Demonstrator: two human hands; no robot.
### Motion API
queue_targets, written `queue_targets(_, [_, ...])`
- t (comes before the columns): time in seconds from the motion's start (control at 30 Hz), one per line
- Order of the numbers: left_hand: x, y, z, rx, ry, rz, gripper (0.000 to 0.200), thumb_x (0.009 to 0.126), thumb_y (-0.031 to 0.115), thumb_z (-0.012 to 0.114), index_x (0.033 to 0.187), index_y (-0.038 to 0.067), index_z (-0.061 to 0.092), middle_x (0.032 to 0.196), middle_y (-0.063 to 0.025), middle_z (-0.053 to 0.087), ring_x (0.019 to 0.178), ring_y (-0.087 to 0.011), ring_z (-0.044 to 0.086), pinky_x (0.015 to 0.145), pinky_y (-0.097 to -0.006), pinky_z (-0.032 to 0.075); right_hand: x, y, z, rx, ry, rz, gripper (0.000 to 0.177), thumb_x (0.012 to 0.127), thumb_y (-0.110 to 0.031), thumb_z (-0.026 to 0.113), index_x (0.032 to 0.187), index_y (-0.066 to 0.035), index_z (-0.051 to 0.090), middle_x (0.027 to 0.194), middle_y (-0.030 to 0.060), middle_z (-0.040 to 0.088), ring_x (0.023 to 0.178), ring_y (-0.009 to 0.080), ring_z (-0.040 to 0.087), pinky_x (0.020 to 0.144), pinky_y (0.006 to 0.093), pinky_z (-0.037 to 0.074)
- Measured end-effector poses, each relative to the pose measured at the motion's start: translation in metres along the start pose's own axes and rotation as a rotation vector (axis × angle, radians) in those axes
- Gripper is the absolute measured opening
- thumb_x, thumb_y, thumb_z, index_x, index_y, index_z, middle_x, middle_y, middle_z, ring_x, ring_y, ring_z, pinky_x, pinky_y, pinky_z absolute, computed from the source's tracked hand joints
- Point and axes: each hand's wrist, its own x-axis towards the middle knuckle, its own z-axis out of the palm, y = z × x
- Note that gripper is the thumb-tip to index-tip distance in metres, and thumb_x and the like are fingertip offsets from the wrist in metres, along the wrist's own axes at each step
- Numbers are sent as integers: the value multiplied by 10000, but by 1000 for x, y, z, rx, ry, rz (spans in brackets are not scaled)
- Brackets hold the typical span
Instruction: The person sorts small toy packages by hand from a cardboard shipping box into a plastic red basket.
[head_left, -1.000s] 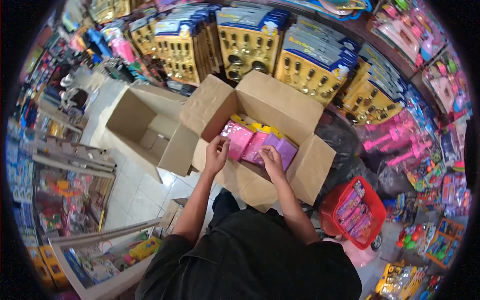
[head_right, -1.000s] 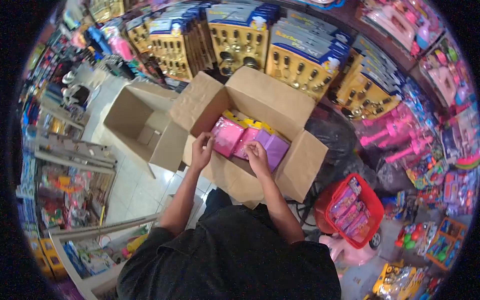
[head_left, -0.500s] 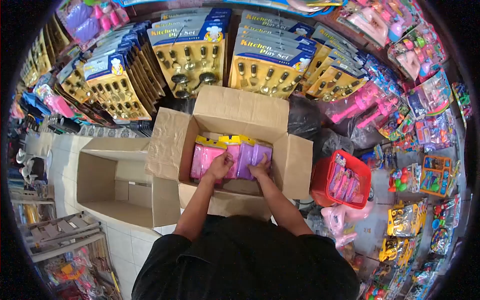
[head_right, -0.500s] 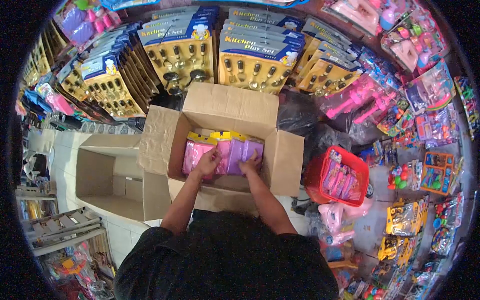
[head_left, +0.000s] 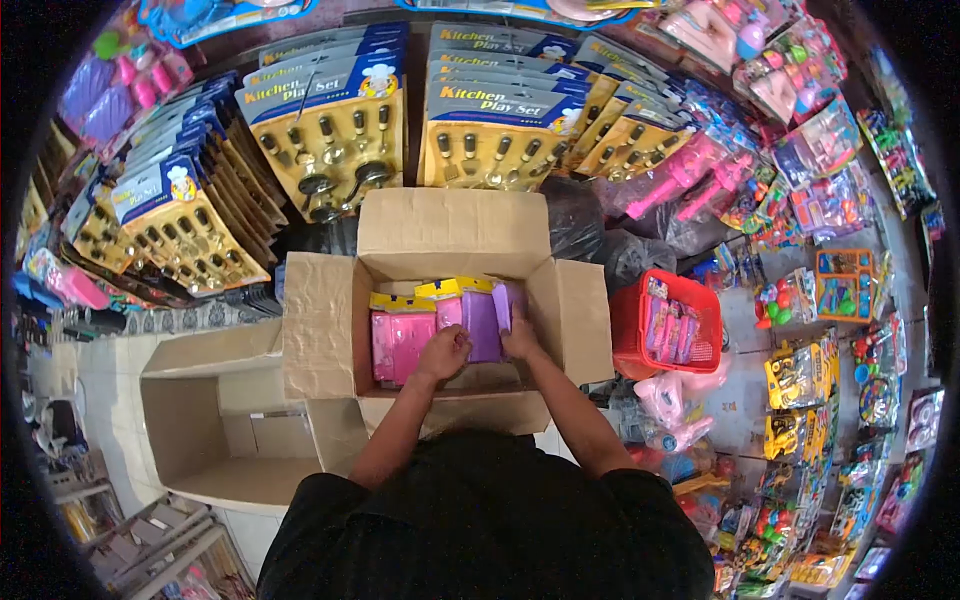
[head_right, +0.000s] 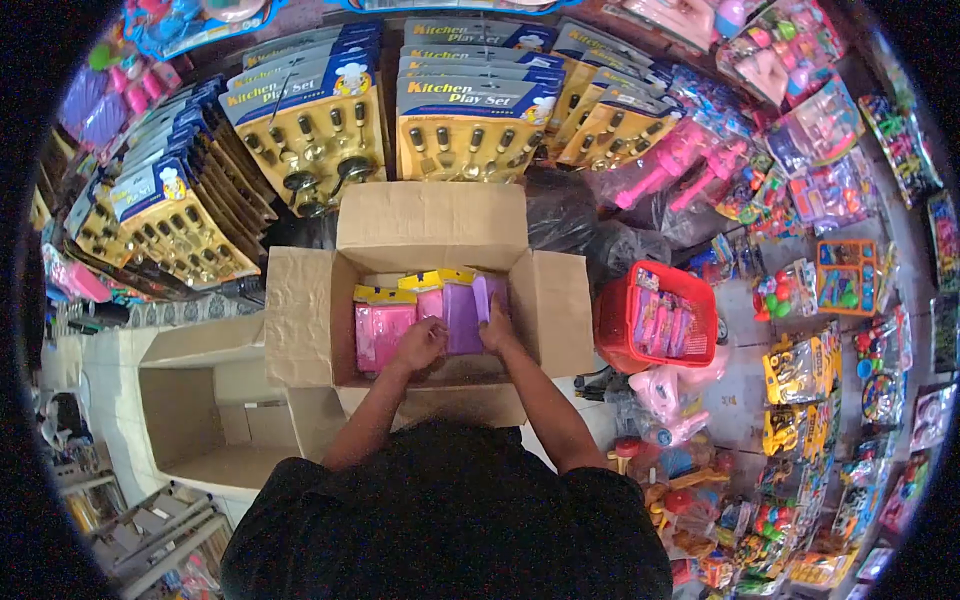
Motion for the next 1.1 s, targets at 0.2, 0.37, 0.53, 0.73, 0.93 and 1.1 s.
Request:
queue_targets(0.2, [10,-2,-1,-181,80,-149,382,870,309,629,1086,-3,576,915,-159,650,831,-254,639,744,-353,502,-12,39,4,328,126,-334,633,898,-85,547,1447,-41,237,1367,193,457,1267,286,447,1051,378,350])
queue_targets(0.37, [11,20,-15,-757,12,-265,496,921,344,584,1282,27,460,1119,-80,607,982,-170,585,858,-317,466,-73,-44,-25,755,-221,-348,485,945,-113,535,1384,-19,351,1307,116,507,1183,194,490,1006,318,383])
queue_targets(0.53, [9,21,-32,-1120,147,-226,487,943,311,561,1328,45,429,1167,-58,581,1019,-146,563,903,-312,446,-52,-65,-14,820,-264,-288,421,966,-241,533,1307,-1,471,1243,93,553,1120,162,525,978,305,400])
queue_targets(0.73, [-11,29,-67,-1245,423,-223,442,963,339,505,1277,30,472,1122,-52,592,987,-141,587,884,-312,466,39,-34,34,143,-24,10,914,803,-558,634,1426,12,287,1381,219,444,1271,311,447,1061,356,353])
queue_targets(0.93, [-29,11,-86,-1233,465,-206,395,964,315,494,1255,49,479,1073,-46,598,945,-152,607,871,-326,485,57,-19,68,-367,-216,205,1269,693,-534,728,1455,7,-130,1542,235,-55,1417,425,28,1162,395,172])
queue_targets(1.1, [-32,-4,-83,-1219,424,-214,432,945,249,512,1311,44,412,1165,-85,556,1055,-191,567,929,-360,460,57,15,62,-5,-67,-77,1000,709,-250,749,1455,-33,121,1397,231,371,1293,323,395,1053,407,373])
